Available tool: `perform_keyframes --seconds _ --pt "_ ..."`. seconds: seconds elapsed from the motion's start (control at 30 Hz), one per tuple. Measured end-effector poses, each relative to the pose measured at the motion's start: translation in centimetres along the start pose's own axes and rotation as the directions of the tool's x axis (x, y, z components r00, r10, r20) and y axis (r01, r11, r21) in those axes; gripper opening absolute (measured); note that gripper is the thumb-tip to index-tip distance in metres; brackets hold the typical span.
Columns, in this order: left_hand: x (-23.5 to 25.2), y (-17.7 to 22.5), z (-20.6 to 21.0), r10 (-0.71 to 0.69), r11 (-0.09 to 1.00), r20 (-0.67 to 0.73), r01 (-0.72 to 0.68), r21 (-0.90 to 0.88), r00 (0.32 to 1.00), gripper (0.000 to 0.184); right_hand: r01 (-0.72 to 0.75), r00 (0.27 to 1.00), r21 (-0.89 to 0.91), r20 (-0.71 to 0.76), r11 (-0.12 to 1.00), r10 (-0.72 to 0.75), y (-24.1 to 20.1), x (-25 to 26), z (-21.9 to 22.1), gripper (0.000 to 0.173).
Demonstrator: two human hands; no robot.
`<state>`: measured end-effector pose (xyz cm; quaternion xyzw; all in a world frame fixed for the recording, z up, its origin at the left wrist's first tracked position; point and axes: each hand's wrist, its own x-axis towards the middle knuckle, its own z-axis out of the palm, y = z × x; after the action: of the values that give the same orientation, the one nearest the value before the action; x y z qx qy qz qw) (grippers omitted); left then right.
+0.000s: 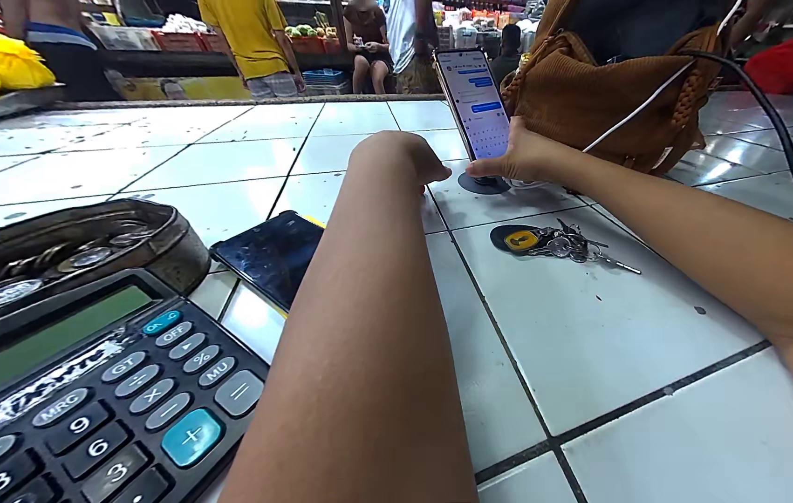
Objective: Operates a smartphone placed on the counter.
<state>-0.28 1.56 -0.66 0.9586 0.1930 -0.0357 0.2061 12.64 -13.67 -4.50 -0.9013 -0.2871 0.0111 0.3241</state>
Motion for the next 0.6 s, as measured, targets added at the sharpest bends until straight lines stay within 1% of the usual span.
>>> perform_keyframes --seconds 0.1,0.17,0.23,0.3,0.4,0.47,0.53,0.6 --pt "-0.1 0.0 -0.2 0.004 0.999 -0.008 -0.003 0.034 1.0 0.041 -0.026 1.0 -0.058 0.016 0.998 0.027 -0.6 -0.1 -0.3 0.118" --pt "-0.3 0.0 -0.3 0.006 1.0 -0.019 -0.006 0.01 1.0 0.04 -0.041 0.998 -0.093 0.047 0.995 0.045 -0.8 -0.2 -0.7 0.117" --pt "-0.7 0.3 -0.4 -0.019 0.998 -0.053 0.016 -0.066 0.998 0.041 -0.083 0.989 -0.109 0.115 0.991 0.096 -1.6 -0.9 -1.6 0.112" --pt "-1.4 0.9 -0.6 -0.053 0.985 -0.106 0.034 -0.172 0.993 0.047 -0.111 0.98 -0.07 0.16 0.991 0.121 -1.9 -1.1 -2.4 0.103" --pt "-1.3 1.0 -0.9 -0.042 0.968 -0.213 -0.013 -0.249 0.976 0.052 -0.103 0.987 0.007 0.121 0.995 0.102 -2.3 -1.4 -3.7 0.093" --pt "-0.8 0.7 -1.0 -0.04 0.968 -0.275 -0.031 -0.247 0.961 0.051 -0.084 0.994 0.034 0.072 0.996 0.081 -2.7 -1.5 -4.2 0.088" --pt "-0.3 0.5 -1.0 -0.036 0.975 -0.318 -0.037 -0.22 0.947 0.049 -0.059 0.997 0.057 0.043 0.997 0.057 -2.9 -1.5 -4.4 0.092" --pt "0.0 0.3 -1.0 -0.019 0.982 -0.338 -0.046 -0.184 0.941 0.046 -0.033 0.998 0.046 0.059 0.998 0.03 -3.0 -1.5 -4.4 0.09"
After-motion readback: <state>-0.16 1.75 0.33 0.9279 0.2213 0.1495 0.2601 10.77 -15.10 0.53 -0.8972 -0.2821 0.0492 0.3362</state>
